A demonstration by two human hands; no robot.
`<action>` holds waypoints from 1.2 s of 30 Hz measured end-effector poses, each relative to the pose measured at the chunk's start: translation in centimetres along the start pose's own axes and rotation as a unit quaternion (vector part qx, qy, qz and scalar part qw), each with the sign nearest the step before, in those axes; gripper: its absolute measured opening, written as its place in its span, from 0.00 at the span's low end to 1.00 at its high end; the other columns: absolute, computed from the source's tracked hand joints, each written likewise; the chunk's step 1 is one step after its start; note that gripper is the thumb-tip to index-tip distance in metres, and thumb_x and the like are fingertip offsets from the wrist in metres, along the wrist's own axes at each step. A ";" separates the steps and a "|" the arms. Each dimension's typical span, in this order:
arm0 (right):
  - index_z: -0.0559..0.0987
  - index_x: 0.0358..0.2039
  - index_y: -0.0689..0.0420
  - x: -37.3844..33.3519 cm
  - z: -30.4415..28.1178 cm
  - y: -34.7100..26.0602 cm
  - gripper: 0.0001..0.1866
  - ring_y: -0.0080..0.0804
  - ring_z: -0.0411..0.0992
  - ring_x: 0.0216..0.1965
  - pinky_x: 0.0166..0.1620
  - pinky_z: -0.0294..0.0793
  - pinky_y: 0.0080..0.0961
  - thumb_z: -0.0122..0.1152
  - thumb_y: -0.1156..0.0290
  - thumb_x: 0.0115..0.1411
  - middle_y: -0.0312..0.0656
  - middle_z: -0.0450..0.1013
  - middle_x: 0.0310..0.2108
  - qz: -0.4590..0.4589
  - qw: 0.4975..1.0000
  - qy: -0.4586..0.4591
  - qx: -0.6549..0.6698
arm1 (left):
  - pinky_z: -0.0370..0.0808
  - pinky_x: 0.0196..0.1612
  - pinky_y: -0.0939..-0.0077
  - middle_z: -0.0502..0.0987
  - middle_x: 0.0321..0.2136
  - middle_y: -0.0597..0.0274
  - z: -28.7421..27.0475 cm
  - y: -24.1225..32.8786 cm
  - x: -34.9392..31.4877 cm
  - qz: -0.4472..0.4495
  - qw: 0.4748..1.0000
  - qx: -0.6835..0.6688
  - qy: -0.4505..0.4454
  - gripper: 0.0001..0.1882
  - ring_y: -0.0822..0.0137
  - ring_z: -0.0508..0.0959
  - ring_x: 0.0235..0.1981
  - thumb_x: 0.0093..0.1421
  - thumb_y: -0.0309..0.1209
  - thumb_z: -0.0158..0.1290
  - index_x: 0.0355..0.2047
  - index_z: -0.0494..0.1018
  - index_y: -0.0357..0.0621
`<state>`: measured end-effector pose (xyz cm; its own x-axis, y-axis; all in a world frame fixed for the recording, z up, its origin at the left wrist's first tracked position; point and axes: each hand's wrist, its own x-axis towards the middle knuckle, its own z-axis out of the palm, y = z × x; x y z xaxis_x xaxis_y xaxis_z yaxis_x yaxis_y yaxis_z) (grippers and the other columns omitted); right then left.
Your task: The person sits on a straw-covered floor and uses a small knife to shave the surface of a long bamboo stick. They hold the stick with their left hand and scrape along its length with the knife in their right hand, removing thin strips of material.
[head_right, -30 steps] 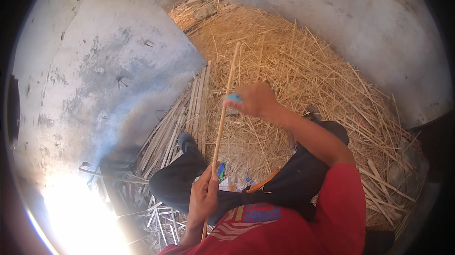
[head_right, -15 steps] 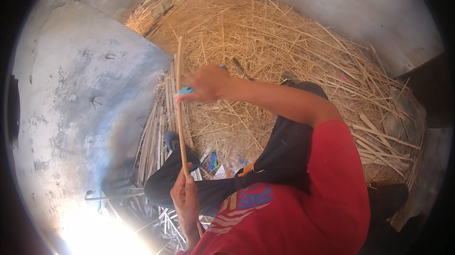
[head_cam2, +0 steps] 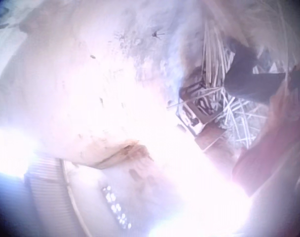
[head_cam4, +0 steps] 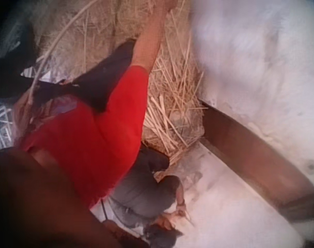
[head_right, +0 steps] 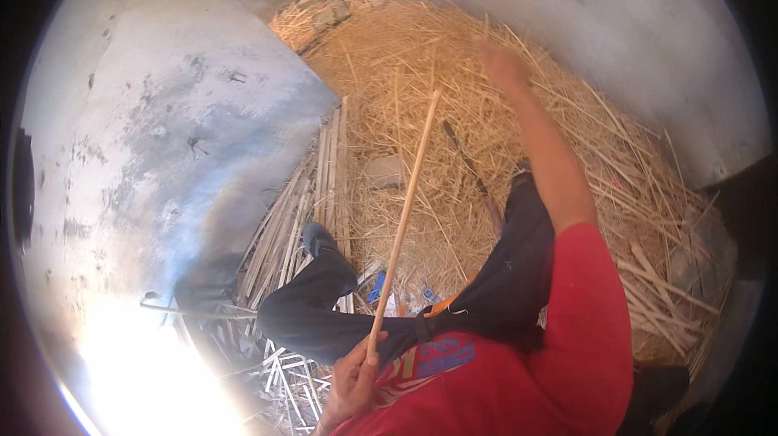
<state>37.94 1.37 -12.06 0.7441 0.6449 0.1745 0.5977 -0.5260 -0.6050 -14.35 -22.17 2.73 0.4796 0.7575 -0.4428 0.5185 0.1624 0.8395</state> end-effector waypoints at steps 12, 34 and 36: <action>0.78 0.23 0.51 -21.3 -3.1 -12.7 0.27 0.42 0.73 0.18 0.23 0.68 0.36 0.56 0.37 0.55 0.42 0.71 0.15 -0.440 0.868 -0.192 0.127 | 0.54 0.14 0.84 0.60 0.11 0.70 -3.1 0.5 12.5 0.091 0.939 -0.327 0.053 0.18 0.78 0.56 0.08 0.71 0.38 0.37 0.45 0.68 0.35; 0.73 0.17 0.52 -23.4 -3.0 -12.6 0.34 0.40 0.70 0.13 0.16 0.64 0.36 0.49 0.29 0.54 0.41 0.67 0.11 -0.489 0.862 -0.120 0.066 | 0.50 0.15 0.82 0.53 0.07 0.78 0.8 0.7 13.4 -0.016 0.760 -0.630 -0.158 0.16 0.80 0.52 0.04 0.72 0.41 0.31 0.32 0.64 0.52; 0.73 0.17 0.51 -22.8 -2.7 -12.4 0.35 0.39 0.69 0.12 0.15 0.63 0.34 0.48 0.28 0.54 0.40 0.67 0.11 -0.523 0.844 -0.085 0.085 | 0.50 0.15 0.82 0.53 0.07 0.78 0.9 1.3 13.7 -0.018 0.745 -0.644 -0.172 0.15 0.80 0.52 0.04 0.72 0.41 0.31 0.32 0.63 0.52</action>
<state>14.36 -8.30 -6.45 -0.2271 0.7848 0.5767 0.8390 0.4583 -0.2933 -6.42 -12.16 -2.55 0.7504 0.5664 -0.3408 -0.4680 0.8193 0.3313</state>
